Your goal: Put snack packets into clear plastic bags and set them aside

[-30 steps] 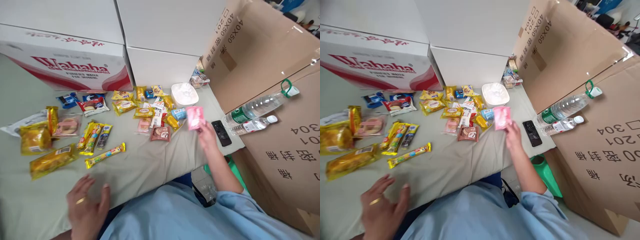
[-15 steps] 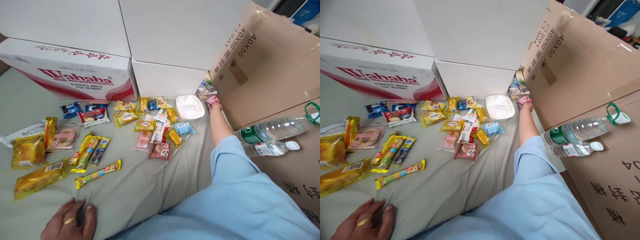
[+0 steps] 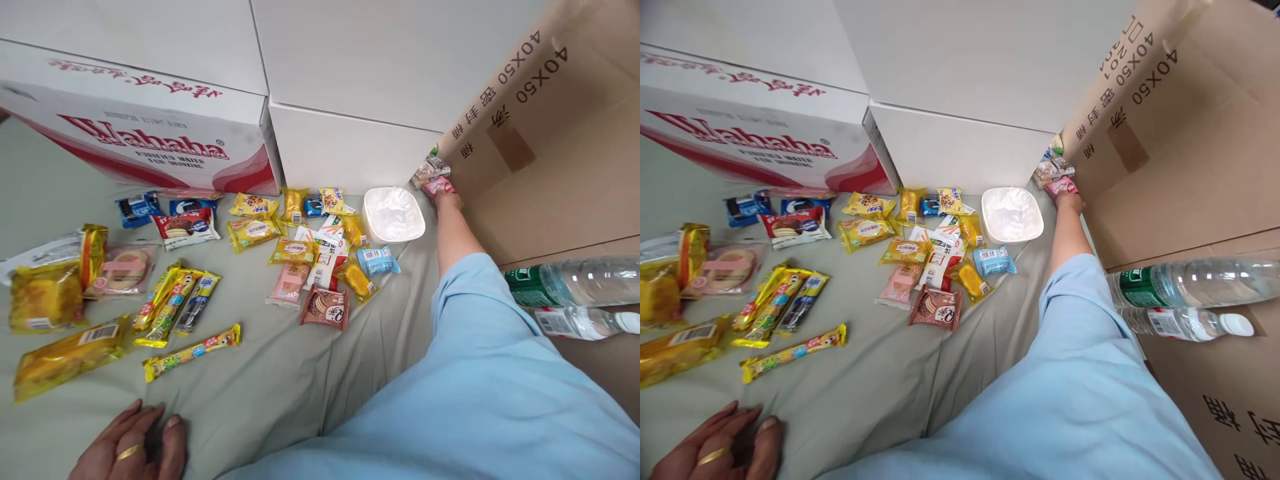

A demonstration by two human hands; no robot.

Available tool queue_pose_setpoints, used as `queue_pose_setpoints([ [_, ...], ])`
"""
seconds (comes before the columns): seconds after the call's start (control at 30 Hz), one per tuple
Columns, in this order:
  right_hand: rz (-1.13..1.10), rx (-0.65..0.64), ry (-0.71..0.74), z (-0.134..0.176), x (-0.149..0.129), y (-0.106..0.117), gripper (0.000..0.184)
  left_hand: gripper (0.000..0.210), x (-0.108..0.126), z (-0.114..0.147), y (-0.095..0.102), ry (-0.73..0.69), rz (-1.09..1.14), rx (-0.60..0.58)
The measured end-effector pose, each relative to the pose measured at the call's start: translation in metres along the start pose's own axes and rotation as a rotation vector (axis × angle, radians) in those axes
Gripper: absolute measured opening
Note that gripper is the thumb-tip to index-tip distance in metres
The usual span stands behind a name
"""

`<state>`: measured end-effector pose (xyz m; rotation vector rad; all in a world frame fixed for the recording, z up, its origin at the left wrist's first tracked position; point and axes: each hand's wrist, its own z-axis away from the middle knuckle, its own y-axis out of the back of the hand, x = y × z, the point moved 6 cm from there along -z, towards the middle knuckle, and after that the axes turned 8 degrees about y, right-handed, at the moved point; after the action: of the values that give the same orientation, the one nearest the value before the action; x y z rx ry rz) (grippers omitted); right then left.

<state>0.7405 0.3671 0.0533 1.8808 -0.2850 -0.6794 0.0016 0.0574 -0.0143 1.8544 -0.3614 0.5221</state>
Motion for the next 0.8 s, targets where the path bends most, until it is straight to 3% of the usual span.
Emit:
queue_pose_setpoints([
  [0.1,-0.007,0.100,-0.147,0.016,-0.001,0.018,0.045,0.024,0.006,-0.001,0.001,-0.014,-0.028,0.007],
  [0.2,-0.143,0.207,-0.095,0.038,-0.024,0.036,0.034,0.015,0.010,-0.003,0.003,-0.024,-0.019,0.023],
  [0.3,-0.270,0.139,0.224,0.070,-0.065,0.045,0.024,0.013,0.015,-0.003,0.006,-0.091,-0.024,0.068],
  [0.37,-0.261,-0.024,0.517,0.098,-0.096,0.044,0.020,0.012,0.019,-0.003,0.006,-0.162,-0.052,0.083],
  [0.43,-0.149,-0.200,0.671,0.124,-0.114,0.039,0.021,0.010,0.022,-0.002,0.006,-0.219,-0.076,0.092],
  [0.5,-0.049,-0.257,0.657,0.138,-0.118,0.040,0.015,0.009,0.025,0.000,0.007,-0.253,-0.081,0.113],
  [0.6,-0.087,-0.106,0.575,0.145,-0.118,0.063,0.014,0.009,0.026,0.005,0.008,-0.253,-0.065,0.149],
  [0.73,-0.438,0.131,0.444,0.171,-0.117,0.107,0.013,0.009,0.021,0.009,0.010,-0.165,0.002,0.183],
  [0.8,-0.741,0.118,0.306,0.203,-0.119,0.115,0.018,0.007,0.018,0.009,0.012,-0.109,0.070,0.182],
])
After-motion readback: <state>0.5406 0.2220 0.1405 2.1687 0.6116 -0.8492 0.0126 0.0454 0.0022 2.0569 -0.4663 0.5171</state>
